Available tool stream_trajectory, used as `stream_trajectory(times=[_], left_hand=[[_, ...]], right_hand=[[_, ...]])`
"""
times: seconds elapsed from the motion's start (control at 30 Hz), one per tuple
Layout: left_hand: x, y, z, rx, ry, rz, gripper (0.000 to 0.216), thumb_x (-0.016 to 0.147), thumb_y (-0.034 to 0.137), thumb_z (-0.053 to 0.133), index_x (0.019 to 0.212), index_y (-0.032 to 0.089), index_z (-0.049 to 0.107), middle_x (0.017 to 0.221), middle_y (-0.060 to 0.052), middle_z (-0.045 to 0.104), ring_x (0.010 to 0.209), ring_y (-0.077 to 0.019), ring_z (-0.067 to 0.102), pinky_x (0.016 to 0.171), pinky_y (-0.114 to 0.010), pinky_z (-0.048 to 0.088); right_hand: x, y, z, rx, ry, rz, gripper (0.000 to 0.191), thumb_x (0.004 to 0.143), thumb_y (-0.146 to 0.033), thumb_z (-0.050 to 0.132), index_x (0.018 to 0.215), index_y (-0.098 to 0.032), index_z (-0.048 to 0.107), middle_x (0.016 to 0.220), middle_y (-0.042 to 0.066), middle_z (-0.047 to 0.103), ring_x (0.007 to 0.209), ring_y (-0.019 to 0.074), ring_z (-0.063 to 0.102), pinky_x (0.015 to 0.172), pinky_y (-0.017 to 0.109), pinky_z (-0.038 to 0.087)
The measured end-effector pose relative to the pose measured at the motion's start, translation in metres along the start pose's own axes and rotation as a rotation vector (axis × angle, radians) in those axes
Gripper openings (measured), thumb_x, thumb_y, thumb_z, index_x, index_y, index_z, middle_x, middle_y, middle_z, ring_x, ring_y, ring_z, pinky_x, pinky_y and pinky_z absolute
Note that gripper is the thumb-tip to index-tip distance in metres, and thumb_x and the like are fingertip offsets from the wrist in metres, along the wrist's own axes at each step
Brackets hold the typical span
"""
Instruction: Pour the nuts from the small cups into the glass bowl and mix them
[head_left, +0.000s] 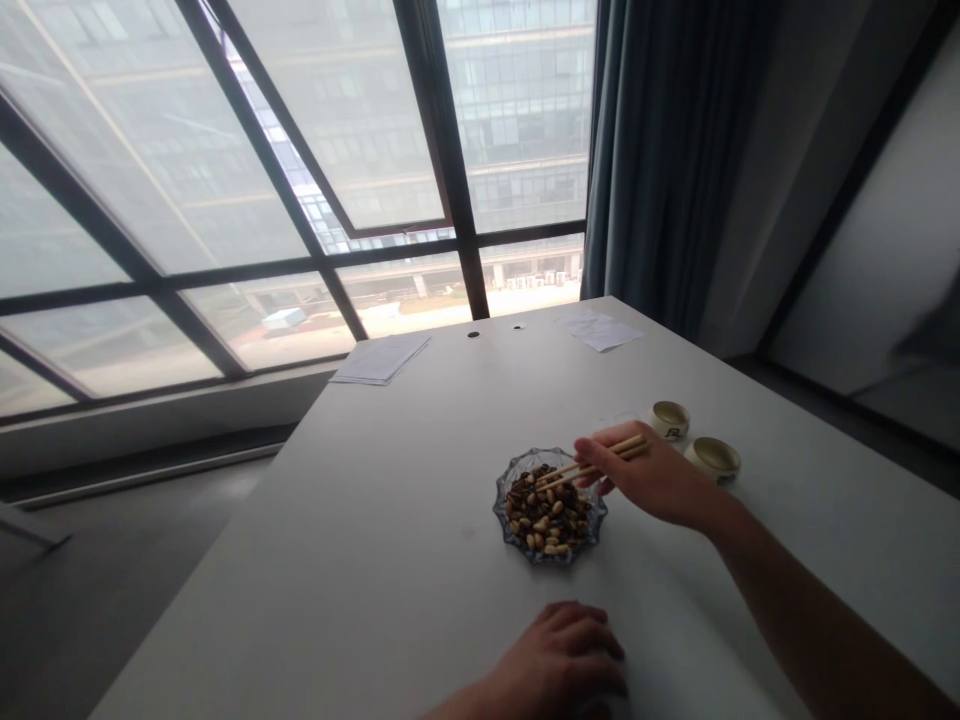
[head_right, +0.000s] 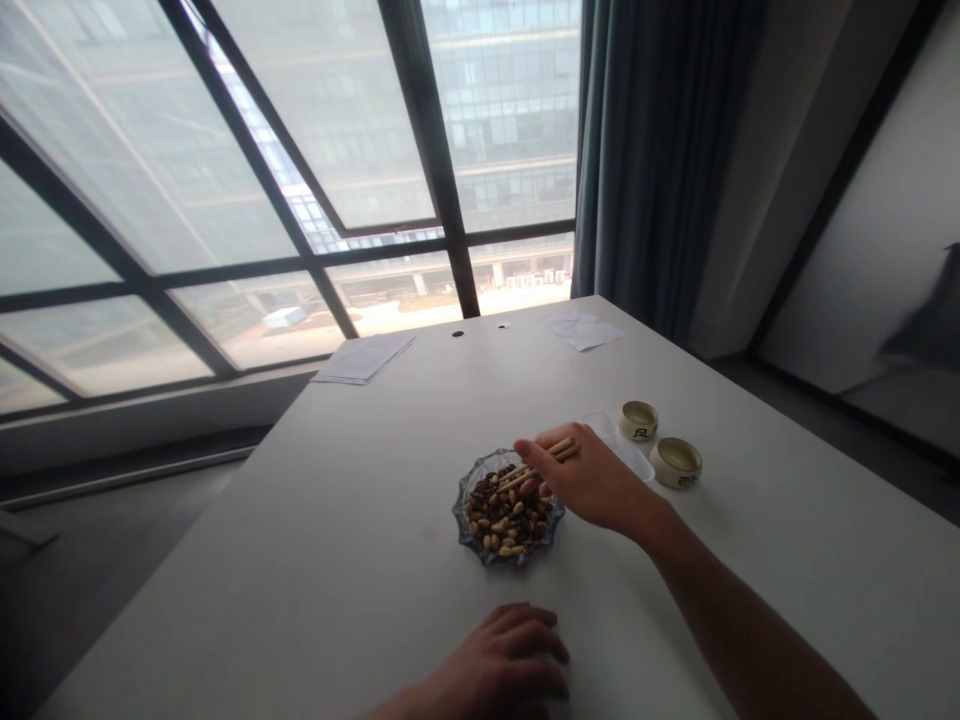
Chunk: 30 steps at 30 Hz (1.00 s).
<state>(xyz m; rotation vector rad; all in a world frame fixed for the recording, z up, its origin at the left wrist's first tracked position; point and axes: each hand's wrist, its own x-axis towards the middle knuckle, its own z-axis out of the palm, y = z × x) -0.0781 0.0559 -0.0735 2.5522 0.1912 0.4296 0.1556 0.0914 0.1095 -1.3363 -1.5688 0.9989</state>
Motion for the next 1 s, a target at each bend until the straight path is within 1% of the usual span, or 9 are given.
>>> stream_trajectory(times=[0.1, 0.17, 0.27, 0.43, 0.6, 0.7, 0.83, 0.93, 1.0], left_hand=[[0.0, -0.002, -0.011, 0.082, -0.096, 0.087, 0.023, 0.105, 0.041, 0.071, 0.123, 0.027, 0.066, 0.136, -0.002, 0.068, 0.139, -0.0241, 0.054, 0.121, -0.035, 0.036], [-0.002, -0.003, -0.017, 0.153, -0.127, 0.133, 0.021, 0.109, 0.039, 0.066, 0.125, 0.026, 0.065, 0.14, -0.003, 0.066, 0.142, -0.0242, 0.051, 0.122, -0.034, 0.034], [-0.007, -0.003, -0.025, 0.217, -0.136, 0.182, 0.016, 0.113, 0.031, 0.059, 0.126, 0.024, 0.065, 0.146, -0.002, 0.063, 0.145, -0.0234, 0.049, 0.124, -0.034, 0.032], [-0.022, -0.006, -0.037, 0.241, -0.169, 0.241, 0.018, 0.114, 0.025, 0.057, 0.13, 0.02, 0.063, 0.152, -0.004, 0.059, 0.146, -0.022, 0.048, 0.126, -0.034, 0.03], [-0.029, -0.008, -0.041, 0.25, -0.138, 0.258, 0.015, 0.113, 0.025, 0.058, 0.126, 0.019, 0.063, 0.148, -0.005, 0.062, 0.144, -0.0199, 0.051, 0.125, -0.033, 0.031], [-0.029, -0.007, -0.036, 0.248, -0.105, 0.235, 0.015, 0.114, 0.028, 0.058, 0.126, 0.021, 0.064, 0.146, -0.004, 0.064, 0.143, -0.0193, 0.052, 0.125, -0.032, 0.03], [-0.03, -0.011, -0.025, 0.211, -0.051, 0.179, 0.016, 0.113, 0.029, 0.059, 0.127, 0.024, 0.066, 0.139, -0.004, 0.068, 0.137, -0.0186, 0.058, 0.122, -0.029, 0.034], [-0.031, -0.016, -0.021, 0.109, -0.05, 0.11, 0.024, 0.114, 0.032, 0.056, 0.138, 0.026, 0.06, 0.137, -0.005, 0.07, 0.134, -0.0168, 0.06, 0.119, -0.025, 0.037], [-0.032, -0.017, -0.02, 0.022, -0.063, 0.08, 0.032, 0.115, 0.035, 0.053, 0.146, 0.024, 0.053, 0.137, -0.004, 0.07, 0.135, -0.0157, 0.059, 0.12, -0.024, 0.034]], right_hand=[[0.003, 0.005, 0.003, 0.081, 0.15, -0.034, 0.053, 0.09, -0.067, 0.068, 0.088, -0.015, 0.081, 0.086, 0.012, 0.082, 0.077, 0.0278, 0.081, 0.062, 0.033, 0.066], [0.002, 0.012, 0.009, 0.182, 0.265, -0.074, 0.058, 0.089, -0.07, 0.069, 0.09, -0.013, 0.081, 0.086, 0.014, 0.082, 0.077, 0.0285, 0.082, 0.063, 0.033, 0.067], [-0.008, 0.031, 0.018, 0.32, 0.389, -0.098, 0.059, 0.088, -0.072, 0.069, 0.089, -0.013, 0.081, 0.082, 0.014, 0.082, 0.076, 0.0296, 0.082, 0.062, 0.034, 0.069], [-0.036, 0.069, 0.017, 0.378, 0.559, -0.066, 0.056, 0.089, -0.068, 0.07, 0.09, -0.014, 0.081, 0.081, 0.014, 0.082, 0.076, 0.031, 0.082, 0.06, 0.034, 0.069], [-0.039, 0.078, 0.02, 0.432, 0.75, -0.038, 0.054, 0.092, -0.066, 0.068, 0.087, -0.014, 0.08, 0.08, 0.014, 0.082, 0.073, 0.03, 0.082, 0.06, 0.033, 0.07], [-0.036, 0.077, 0.031, 0.399, 0.741, -0.036, 0.053, 0.093, -0.066, 0.067, 0.087, -0.015, 0.08, 0.079, 0.013, 0.082, 0.073, 0.0296, 0.082, 0.066, 0.036, 0.071], [-0.042, 0.083, 0.042, 0.183, 0.573, -0.099, 0.043, 0.1, -0.057, 0.061, 0.099, -0.019, 0.081, 0.092, 0.011, 0.083, 0.082, 0.0283, 0.082, 0.075, 0.039, 0.07], [-0.048, 0.089, 0.042, 0.045, 0.467, -0.198, 0.033, 0.104, -0.046, 0.058, 0.105, -0.021, 0.081, 0.099, 0.01, 0.082, 0.087, 0.0266, 0.08, 0.073, 0.037, 0.069], [-0.05, 0.092, 0.04, 0.005, 0.434, -0.242, 0.028, 0.104, -0.041, 0.06, 0.105, -0.022, 0.081, 0.099, 0.009, 0.082, 0.085, 0.0255, 0.079, 0.07, 0.035, 0.068]])
